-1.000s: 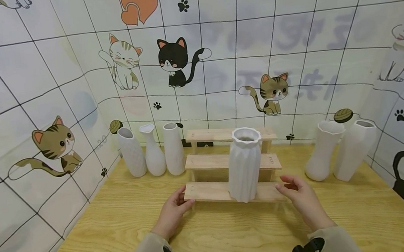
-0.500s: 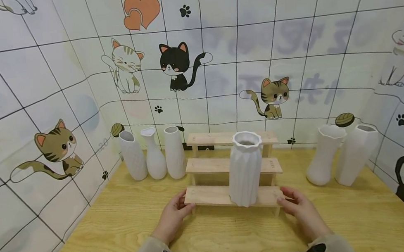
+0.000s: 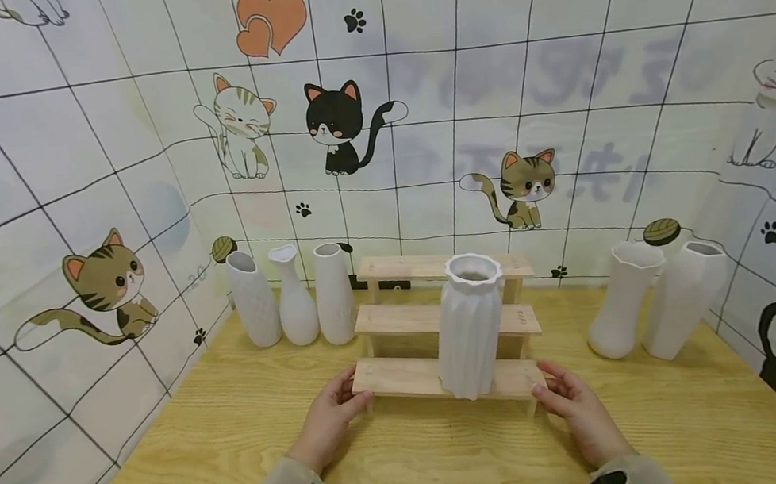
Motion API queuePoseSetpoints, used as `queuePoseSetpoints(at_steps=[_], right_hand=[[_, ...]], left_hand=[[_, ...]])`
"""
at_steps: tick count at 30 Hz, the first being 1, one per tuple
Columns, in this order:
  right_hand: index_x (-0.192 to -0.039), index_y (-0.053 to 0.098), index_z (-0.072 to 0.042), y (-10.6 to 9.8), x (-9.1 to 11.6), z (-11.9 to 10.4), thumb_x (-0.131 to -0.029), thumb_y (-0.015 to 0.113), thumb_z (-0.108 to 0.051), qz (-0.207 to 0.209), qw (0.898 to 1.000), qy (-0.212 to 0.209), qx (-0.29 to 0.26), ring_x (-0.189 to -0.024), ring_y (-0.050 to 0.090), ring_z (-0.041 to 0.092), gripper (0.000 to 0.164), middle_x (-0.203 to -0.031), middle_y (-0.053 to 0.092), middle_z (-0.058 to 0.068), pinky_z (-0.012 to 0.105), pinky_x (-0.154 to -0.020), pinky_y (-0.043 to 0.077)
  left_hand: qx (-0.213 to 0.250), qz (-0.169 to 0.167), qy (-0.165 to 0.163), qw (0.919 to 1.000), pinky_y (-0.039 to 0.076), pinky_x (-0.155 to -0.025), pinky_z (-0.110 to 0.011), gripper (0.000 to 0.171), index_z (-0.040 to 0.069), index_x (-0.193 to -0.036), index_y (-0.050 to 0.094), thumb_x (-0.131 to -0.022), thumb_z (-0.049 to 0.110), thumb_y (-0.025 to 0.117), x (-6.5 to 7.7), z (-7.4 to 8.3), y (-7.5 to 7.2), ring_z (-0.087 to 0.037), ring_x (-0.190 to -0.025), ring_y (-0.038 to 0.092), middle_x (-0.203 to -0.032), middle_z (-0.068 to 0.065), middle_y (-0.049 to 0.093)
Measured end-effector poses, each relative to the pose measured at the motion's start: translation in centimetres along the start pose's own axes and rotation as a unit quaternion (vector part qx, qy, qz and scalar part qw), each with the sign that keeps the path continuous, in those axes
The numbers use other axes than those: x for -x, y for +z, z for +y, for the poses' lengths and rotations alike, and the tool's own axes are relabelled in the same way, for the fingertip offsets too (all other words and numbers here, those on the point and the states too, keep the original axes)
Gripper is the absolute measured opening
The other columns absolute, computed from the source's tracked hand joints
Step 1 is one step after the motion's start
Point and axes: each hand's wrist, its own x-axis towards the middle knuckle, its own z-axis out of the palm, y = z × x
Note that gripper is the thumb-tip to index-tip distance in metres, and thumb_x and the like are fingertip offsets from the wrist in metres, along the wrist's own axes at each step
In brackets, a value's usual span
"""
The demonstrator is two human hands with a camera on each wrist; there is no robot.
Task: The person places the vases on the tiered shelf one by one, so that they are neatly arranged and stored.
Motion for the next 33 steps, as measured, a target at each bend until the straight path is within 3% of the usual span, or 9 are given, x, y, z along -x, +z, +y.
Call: queuePoseSetpoints(at_steps=[6,12,20,27,33], right_hand=[[-0.145,0.035,-0.001,0.1,0.0,0.3,-0.095,0.062,-0.017,0.007,1.000,-0.011,-0.011,-0.090,0.053,0.005,0.059,-0.102,0.056,-0.001,0.023,-0.080,0.046],[-0.144,0.037,-0.002,0.2,0.0,0.5,-0.094,0.063,-0.019,0.013,1.000,-0.008,-0.008,-0.091,0.053,0.006,0.059,-0.104,0.055,0.000,0.023,-0.081,0.045],[-0.144,0.039,-0.003,0.2,0.1,0.5,-0.094,0.064,-0.019,0.019,1.000,-0.012,-0.012,-0.092,0.054,0.006,0.058,-0.103,0.056,-0.001,0.024,-0.081,0.045],[-0.144,0.038,-0.002,0.1,0.1,0.5,-0.094,0.064,-0.021,0.020,1.000,-0.012,-0.005,-0.092,0.054,0.006,0.059,-0.104,0.056,0.001,0.025,-0.081,0.046],[-0.144,0.039,-0.004,0.1,0.0,0.5,-0.093,0.064,-0.019,0.026,1.000,-0.003,-0.014,-0.091,0.054,0.007,0.058,-0.102,0.056,0.001,0.025,-0.081,0.046]], left_hand=[[0.030,0.043,-0.020,0.9984,0.032,-0.106,-0.049,0.066,0.001,-0.145,0.038,-0.094,0.035,0.062,0.0,0.8,-0.2,-0.030,-0.127,0.043,-0.140,-0.018,0.044],[0.046,0.065,-0.040,0.9960,0.034,-0.105,-0.050,0.064,0.001,-0.146,0.035,-0.096,0.034,0.059,-0.8,2.6,-1.4,-0.032,-0.128,0.041,-0.142,-0.019,0.040],[0.004,0.089,-0.004,0.9960,0.030,-0.108,-0.051,0.062,0.002,-0.146,0.036,-0.097,0.034,0.058,-4.7,6.3,-3.7,-0.031,-0.130,0.039,-0.142,-0.017,0.042],[-0.056,0.127,0.003,0.9903,0.037,-0.103,-0.048,0.062,0.008,-0.148,0.035,-0.096,0.031,0.059,-7.5,9.0,-3.4,-0.028,-0.129,0.039,-0.146,-0.011,0.038],[-0.085,0.167,0.000,0.9823,0.032,-0.107,-0.050,0.072,0.006,-0.151,0.026,-0.094,0.034,0.061,-9.3,9.6,-3.0,-0.033,-0.137,0.029,-0.154,-0.013,0.027]])
